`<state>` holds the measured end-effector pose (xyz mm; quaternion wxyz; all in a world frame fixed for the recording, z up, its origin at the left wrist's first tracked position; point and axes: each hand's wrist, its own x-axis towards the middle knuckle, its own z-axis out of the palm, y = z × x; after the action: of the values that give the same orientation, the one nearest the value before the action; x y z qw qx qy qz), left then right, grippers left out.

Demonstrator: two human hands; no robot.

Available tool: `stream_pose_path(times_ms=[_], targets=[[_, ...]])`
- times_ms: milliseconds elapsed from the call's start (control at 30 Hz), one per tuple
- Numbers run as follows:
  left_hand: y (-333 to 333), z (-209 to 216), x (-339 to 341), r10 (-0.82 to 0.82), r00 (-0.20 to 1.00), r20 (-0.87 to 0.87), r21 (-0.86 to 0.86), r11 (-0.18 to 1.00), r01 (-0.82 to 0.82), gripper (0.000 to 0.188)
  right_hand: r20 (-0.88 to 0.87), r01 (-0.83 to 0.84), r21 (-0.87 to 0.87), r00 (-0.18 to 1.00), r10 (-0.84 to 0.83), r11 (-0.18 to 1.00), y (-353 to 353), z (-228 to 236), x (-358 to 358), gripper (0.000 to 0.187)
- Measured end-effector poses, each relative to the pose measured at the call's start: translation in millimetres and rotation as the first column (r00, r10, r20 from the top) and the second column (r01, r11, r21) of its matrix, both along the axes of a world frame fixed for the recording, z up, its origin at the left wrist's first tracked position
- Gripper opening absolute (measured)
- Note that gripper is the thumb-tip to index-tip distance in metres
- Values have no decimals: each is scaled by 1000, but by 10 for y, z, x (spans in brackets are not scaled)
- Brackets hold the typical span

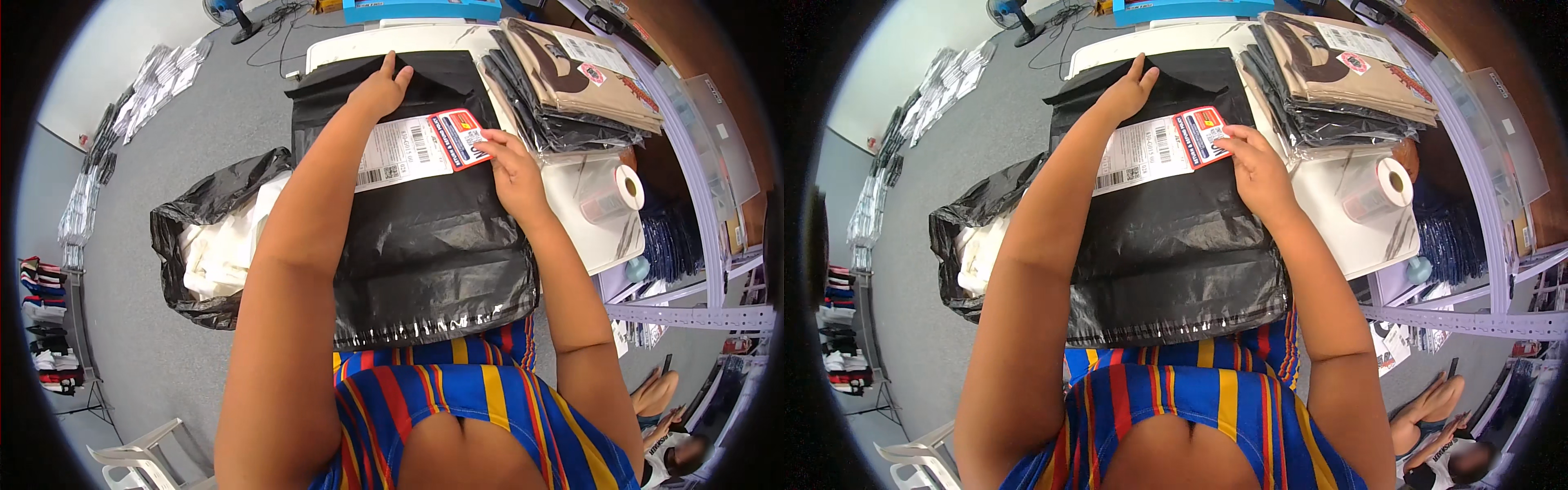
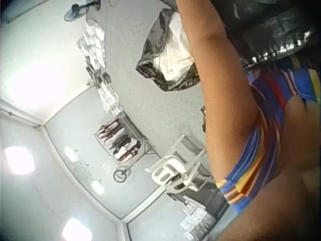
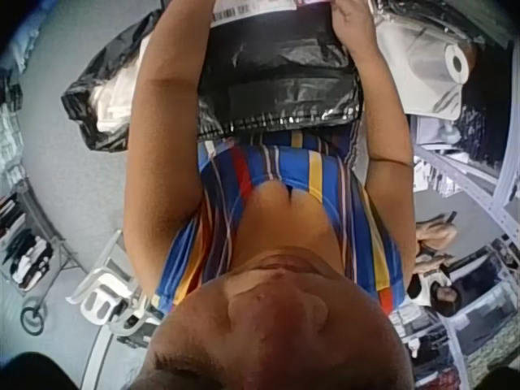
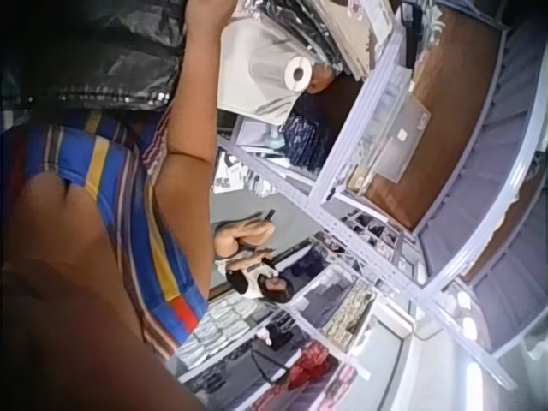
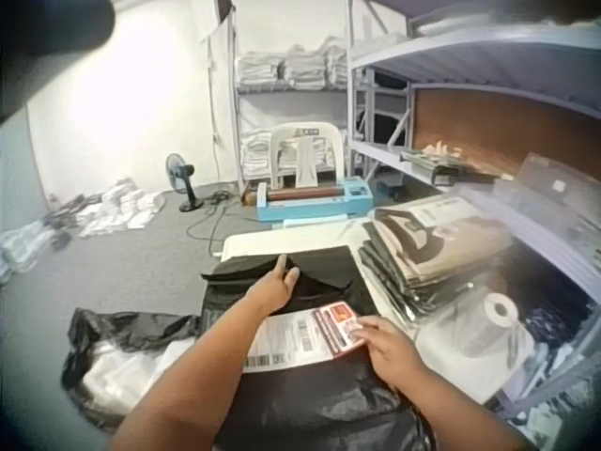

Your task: The person places folded clothing items into black plastic shipping bags, seals them, and applies shipping labels. The person repeats this process for multiple items, stacking the finished packages on a nearby shelf.

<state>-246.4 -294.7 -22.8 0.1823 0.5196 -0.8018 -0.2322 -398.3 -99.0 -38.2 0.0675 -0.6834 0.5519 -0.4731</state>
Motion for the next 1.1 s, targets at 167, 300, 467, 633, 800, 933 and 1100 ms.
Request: stream_pose_path(times_ms=[167, 300, 467, 633, 800, 933, 1100], targets=[[-195, -292, 3, -7, 998, 58, -243, 970, 21, 55, -27, 28, -6, 999, -28, 1000, -39, -20, -4, 23], [-138, -255, 85, -150, 987, 50, -218, 963, 157, 48, -78, 39, 40, 996, -36, 998, -45, -89, -27, 21], [317, 14, 240, -169, 965, 201, -51, 982, 183, 40, -402, 105, 71, 913, -68, 992, -24, 63, -59, 24], [330, -23, 249, -85, 960, 267, -106, 987, 117, 37, -360, 87, -172, 922, -144, 981, -311, 183, 235, 30], [438, 118, 177, -87, 977, 194, -197, 972, 126, 32, -474, 223, 137, 870, -134, 965, -265, 19, 265, 47], [795, 519, 361, -35, 993, 116, -291, 954, 67, 30, -216, 227, -119, 944, -249, 967, 129, 305, 60, 43], [1588, 1382, 1076, 12, 997, -74, -580, 813, -53, 23, 45, 270, -334, 962, -270, 903, 670, 592, -283, 32]])
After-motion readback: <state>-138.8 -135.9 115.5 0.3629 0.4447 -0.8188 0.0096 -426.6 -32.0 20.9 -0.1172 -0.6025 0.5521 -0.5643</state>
